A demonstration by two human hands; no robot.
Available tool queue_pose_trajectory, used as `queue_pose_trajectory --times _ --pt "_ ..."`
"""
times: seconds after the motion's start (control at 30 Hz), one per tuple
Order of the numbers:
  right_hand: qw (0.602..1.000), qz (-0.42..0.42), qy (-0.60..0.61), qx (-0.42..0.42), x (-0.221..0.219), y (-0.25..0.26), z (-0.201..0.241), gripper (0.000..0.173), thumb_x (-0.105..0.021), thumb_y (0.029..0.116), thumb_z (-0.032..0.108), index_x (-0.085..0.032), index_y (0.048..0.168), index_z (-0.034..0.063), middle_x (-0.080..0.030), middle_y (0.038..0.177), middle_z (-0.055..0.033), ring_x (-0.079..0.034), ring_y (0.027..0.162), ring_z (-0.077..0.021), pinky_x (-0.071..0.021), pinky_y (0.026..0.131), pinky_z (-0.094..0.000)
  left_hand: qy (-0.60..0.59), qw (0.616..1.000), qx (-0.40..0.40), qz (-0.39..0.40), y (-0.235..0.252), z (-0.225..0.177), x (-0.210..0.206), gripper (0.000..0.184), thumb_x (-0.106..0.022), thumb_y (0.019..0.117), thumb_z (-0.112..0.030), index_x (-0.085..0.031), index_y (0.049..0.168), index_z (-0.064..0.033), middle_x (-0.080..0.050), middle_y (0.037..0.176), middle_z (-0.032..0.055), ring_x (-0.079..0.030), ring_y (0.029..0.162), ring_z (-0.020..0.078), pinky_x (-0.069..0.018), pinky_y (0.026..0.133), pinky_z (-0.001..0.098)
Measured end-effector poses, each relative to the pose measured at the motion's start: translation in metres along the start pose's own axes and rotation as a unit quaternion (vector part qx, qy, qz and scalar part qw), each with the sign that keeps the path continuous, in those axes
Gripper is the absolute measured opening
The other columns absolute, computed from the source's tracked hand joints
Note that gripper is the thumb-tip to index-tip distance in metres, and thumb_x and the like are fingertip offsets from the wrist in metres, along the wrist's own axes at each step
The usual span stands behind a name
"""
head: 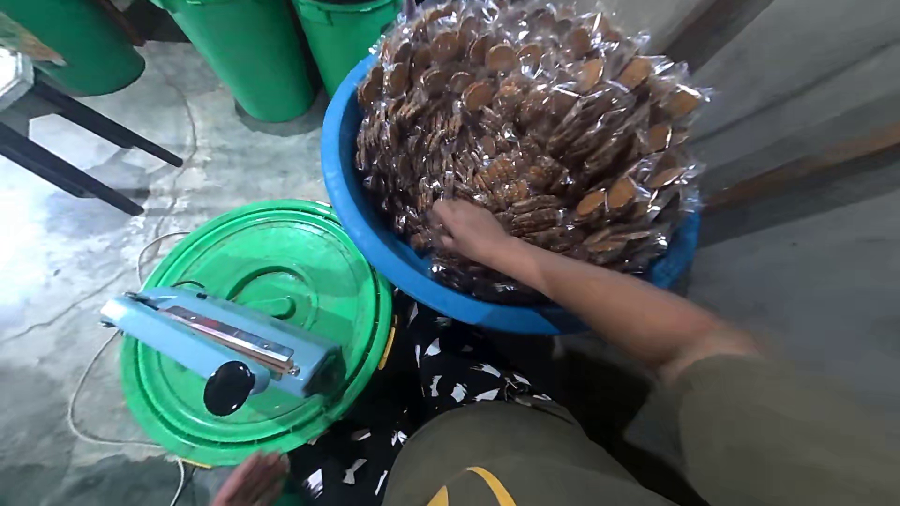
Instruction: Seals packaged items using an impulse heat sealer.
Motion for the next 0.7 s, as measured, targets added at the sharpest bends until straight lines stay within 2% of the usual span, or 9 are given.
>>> queue_pose_trajectory --times 0.03,0.13,0.2,0.27,0.37,0.43,0.47,0.57,0.7 --pt "0.992 -0.113 0.054 0.015 0.011 -0.012 0.014 0.039 -0.071 0.0954 0.022 -0.059 0.125 -0.0015 -0.065 0.119 -0.0243 -0.066 0.109 -0.0411 -0.0564 0.088 -0.0554 -0.039 0.998 -0.028 0.052 0.013 -0.005 -0.021 0.059 -0.053 0.1028 -0.047 -0.042 0.150 -0.0129 -0.066 0.132 -0.0020 -0.065 0.120 0.0151 -0.0533 0.103 0.0398" --pt "0.922 -0.287 0.216 0.145 0.009 -0.054 0.085 0.039 -0.079 0.0849 0.014 -0.060 0.112 -0.0063 -0.065 0.113 -0.0229 -0.067 0.102 -0.0317 -0.0584 0.089 -0.0428 -0.177 0.978 -0.045 0.106 0.048 -0.018 -0.089 0.092 -0.045 0.0958 -0.067 -0.008 0.162 -0.0159 -0.062 0.142 0.0033 -0.063 0.125 0.0238 -0.0546 0.104 0.0429" --pt "0.900 -0.203 0.308 0.234 -0.016 -0.080 0.132 0.030 -0.076 0.0864 0.012 -0.063 0.106 -0.0054 -0.067 0.112 -0.0240 -0.067 0.108 -0.0320 -0.0559 0.094 -0.0400 -0.259 0.965 -0.021 0.040 0.068 -0.015 -0.114 0.091 -0.041 0.0998 -0.065 -0.001 0.159 -0.0080 -0.059 0.141 0.0046 -0.065 0.120 0.0182 -0.0562 0.099 0.0384" --pt "0.875 -0.041 0.402 0.266 -0.039 -0.094 0.159 0.030 -0.074 0.0867 0.012 -0.062 0.106 -0.0082 -0.065 0.113 -0.0267 -0.066 0.108 -0.0313 -0.0554 0.093 -0.0372 -0.325 0.943 -0.001 -0.064 0.080 -0.006 -0.117 0.052 -0.031 0.1096 -0.035 -0.018 0.152 -0.0085 -0.061 0.116 -0.0043 -0.065 0.097 0.0047 -0.0568 0.084 0.0253" --pt "0.770 0.203 0.601 0.070 -0.054 -0.094 0.175 0.040 -0.061 0.0962 0.009 -0.046 0.127 -0.0116 -0.059 0.123 -0.0157 -0.067 0.101 -0.0138 -0.0587 0.085 -0.0297 -0.340 0.931 -0.008 -0.133 0.074 0.012 -0.093 0.046 -0.044 0.0986 -0.018 -0.032 0.142 -0.0079 -0.062 0.106 -0.0046 -0.065 0.087 0.0033 -0.0582 0.075 0.0232" --pt "0.675 0.316 0.660 -0.098 -0.057 -0.084 0.186 0.035 -0.044 0.1087 0.018 -0.041 0.139 0.0008 -0.061 0.113 -0.0043 -0.066 0.089 -0.0098 -0.0577 0.080 -0.0285 -0.303 0.942 -0.014 -0.145 0.065 0.021 -0.078 0.053 -0.049 0.0958 -0.016 -0.029 0.143 -0.0029 -0.061 0.108 -0.0013 -0.066 0.087 0.0046 -0.0588 0.075 0.0251" --pt "0.647 0.348 0.663 -0.144 -0.062 -0.080 0.191 0.026 -0.042 0.1099 0.021 -0.048 0.131 0.0061 -0.064 0.100 -0.0001 -0.065 0.080 -0.0076 -0.0569 0.075 -0.0260 -0.286 0.948 -0.024 -0.139 0.062 0.025 -0.072 0.057 -0.053 0.0955 -0.017 -0.027 0.144 -0.0011 -0.061 0.111 0.0005 -0.066 0.090 0.0056 -0.0590 0.078 0.0266" --pt "0.721 0.312 0.603 -0.142 -0.071 -0.060 0.214 0.009 -0.049 0.1061 0.009 -0.056 0.104 0.0041 -0.058 0.081 0.0021 -0.056 0.066 -0.0036 -0.0512 0.065 -0.0209 -0.246 0.956 -0.024 -0.161 0.061 0.030 -0.056 0.060 -0.059 0.0936 -0.012 -0.029 0.144 0.0008 -0.058 0.118 0.0076 -0.066 0.093 0.0097 -0.0592 0.079 0.0295" --pt "0.918 0.146 0.367 0.045 -0.096 -0.005 0.238 0.017 -0.057 0.1010 0.005 -0.065 0.110 -0.0062 -0.068 0.098 -0.0166 -0.065 0.091 -0.0213 -0.0530 0.085 -0.0399 -0.134 0.947 0.011 -0.291 0.084 0.040 -0.027 0.053 -0.061 0.0974 -0.009 -0.038 0.144 0.0015 -0.056 0.128 0.0221 -0.065 0.104 0.0243 -0.0583 0.085 0.0399"
Point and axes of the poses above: each hand's wrist, its own y-axis towards the middle knuckle, its own x-axis out of the back of the hand, z = x × y, the point moved 2 cm from there along y, towards the middle knuckle
